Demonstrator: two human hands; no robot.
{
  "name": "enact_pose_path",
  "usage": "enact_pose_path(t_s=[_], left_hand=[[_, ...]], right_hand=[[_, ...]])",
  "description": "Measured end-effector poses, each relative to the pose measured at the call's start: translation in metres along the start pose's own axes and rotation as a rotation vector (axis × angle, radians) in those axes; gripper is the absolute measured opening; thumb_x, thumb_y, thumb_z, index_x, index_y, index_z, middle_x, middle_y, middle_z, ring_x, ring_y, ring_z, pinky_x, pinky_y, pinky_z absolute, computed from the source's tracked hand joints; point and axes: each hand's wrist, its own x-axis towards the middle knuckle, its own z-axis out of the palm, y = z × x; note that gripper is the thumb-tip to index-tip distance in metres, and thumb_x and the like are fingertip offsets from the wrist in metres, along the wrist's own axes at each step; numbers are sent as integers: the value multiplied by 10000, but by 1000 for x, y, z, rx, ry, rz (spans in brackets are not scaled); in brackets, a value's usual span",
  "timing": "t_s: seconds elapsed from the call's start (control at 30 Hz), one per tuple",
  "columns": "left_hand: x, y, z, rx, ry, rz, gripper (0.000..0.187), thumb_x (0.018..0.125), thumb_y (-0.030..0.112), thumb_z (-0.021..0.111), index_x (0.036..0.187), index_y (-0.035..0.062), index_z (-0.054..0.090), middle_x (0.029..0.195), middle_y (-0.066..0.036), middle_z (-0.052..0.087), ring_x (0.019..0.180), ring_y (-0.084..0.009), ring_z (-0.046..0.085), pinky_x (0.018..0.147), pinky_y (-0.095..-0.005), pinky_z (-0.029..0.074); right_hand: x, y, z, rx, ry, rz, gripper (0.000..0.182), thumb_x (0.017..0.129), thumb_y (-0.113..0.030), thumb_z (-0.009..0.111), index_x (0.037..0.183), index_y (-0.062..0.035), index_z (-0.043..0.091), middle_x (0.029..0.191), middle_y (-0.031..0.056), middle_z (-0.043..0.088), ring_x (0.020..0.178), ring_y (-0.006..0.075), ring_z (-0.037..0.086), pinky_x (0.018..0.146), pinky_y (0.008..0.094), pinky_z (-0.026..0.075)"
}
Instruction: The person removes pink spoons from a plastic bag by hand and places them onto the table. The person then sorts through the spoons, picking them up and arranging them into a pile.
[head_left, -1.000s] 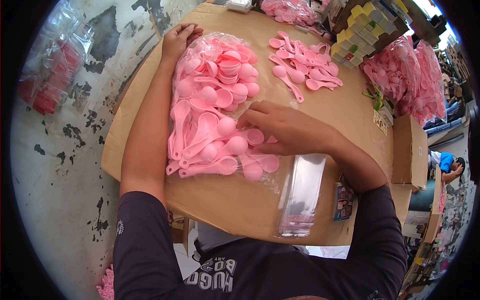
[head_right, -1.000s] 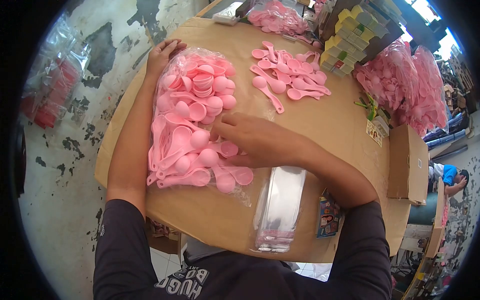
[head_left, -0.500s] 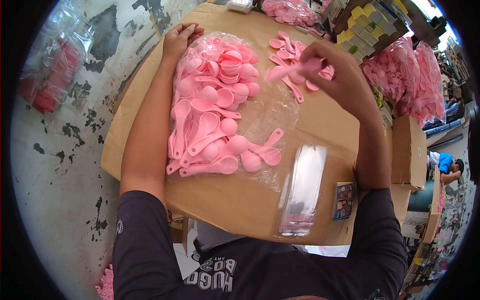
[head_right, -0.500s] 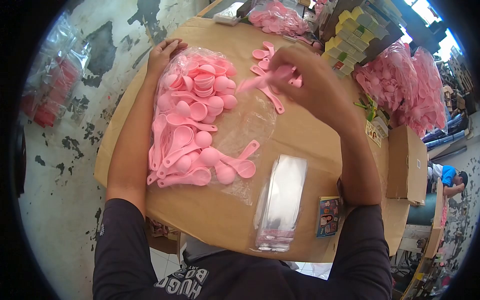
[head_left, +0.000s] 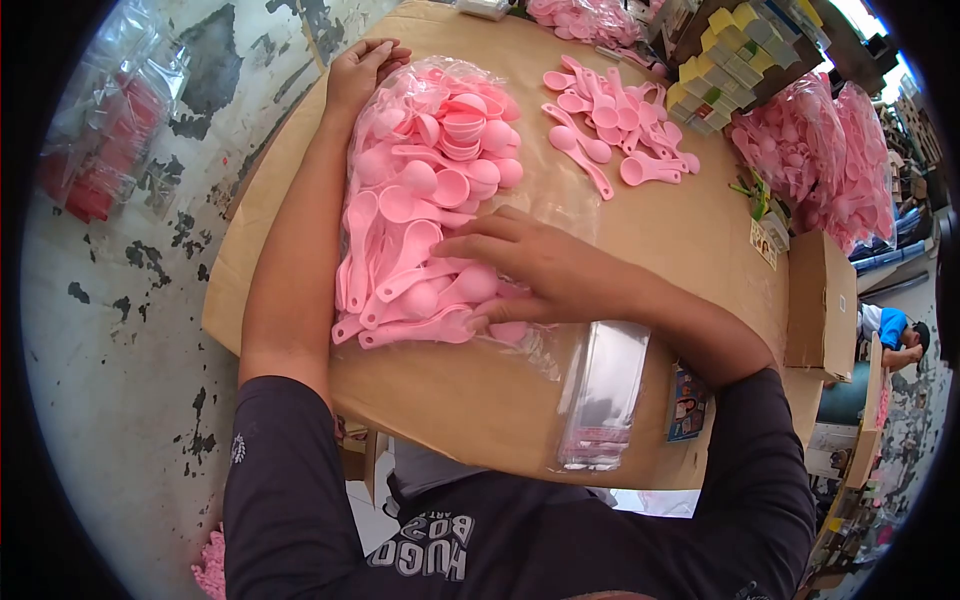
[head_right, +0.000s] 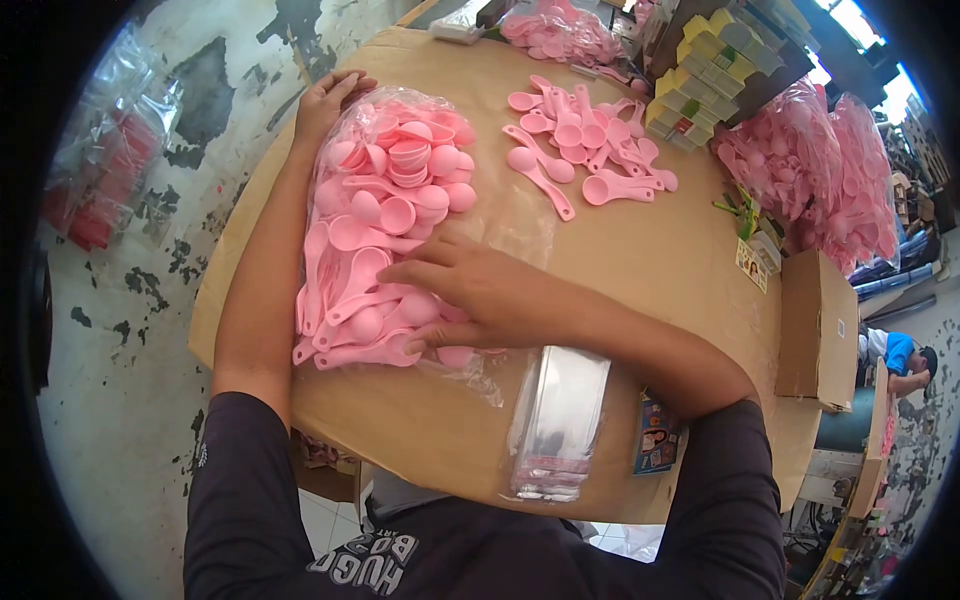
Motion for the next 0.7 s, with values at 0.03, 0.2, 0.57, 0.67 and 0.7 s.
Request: enact_pose_path(t_s=[0.03,0.2,0.57,0.67,0.7], left_hand=[[-1,1,0,16,1,-3,288,1060,95,574,1237,-127,619,1140,-249,730,1037,-271,746,929,-296,617],[-1,3,0,53,6,-11,284,1060,93,573,1237,-125,618,1139,-243,731,1032,-264,746,936,-298,617],[0,-1,-2,-2,-11,0,290,1063,99,567,1246,-120,620,1136,-233,734,1034,-257,744,938,-295,614],[1,-1,-2,8,-9,-7,295,1061,111,580,1244,-116,624,1137,-229,736,1036,-259,745,926,-289,614],[1,-1,-2,5,-9,-4,295,1061,111,580,1244,-116,624,1137,-229,736,1036,-259,745,926,-289,614]], right_hand=[[0,-1,3,-17,-15,46,581,926,-327,763,1404,-64,562,1326,192,570,1253,377,546,1058,469,458],[-1,-5,-3,-6,3,151,436,936,-216,749,1323,-77,604,1242,159,580,1151,332,597,965,439,515],[-6,15,-73,312,234,333,213,967,-120,712,1164,-54,664,1087,7,661,893,66,604,733,235,496],[-7,9,-94,390,457,321,218,988,-157,715,1156,-25,668,1051,19,680,830,68,616,711,214,488],[-8,5,-102,393,548,352,220,1004,-166,715,1158,-17,668,1043,10,683,821,55,614,705,201,479]])
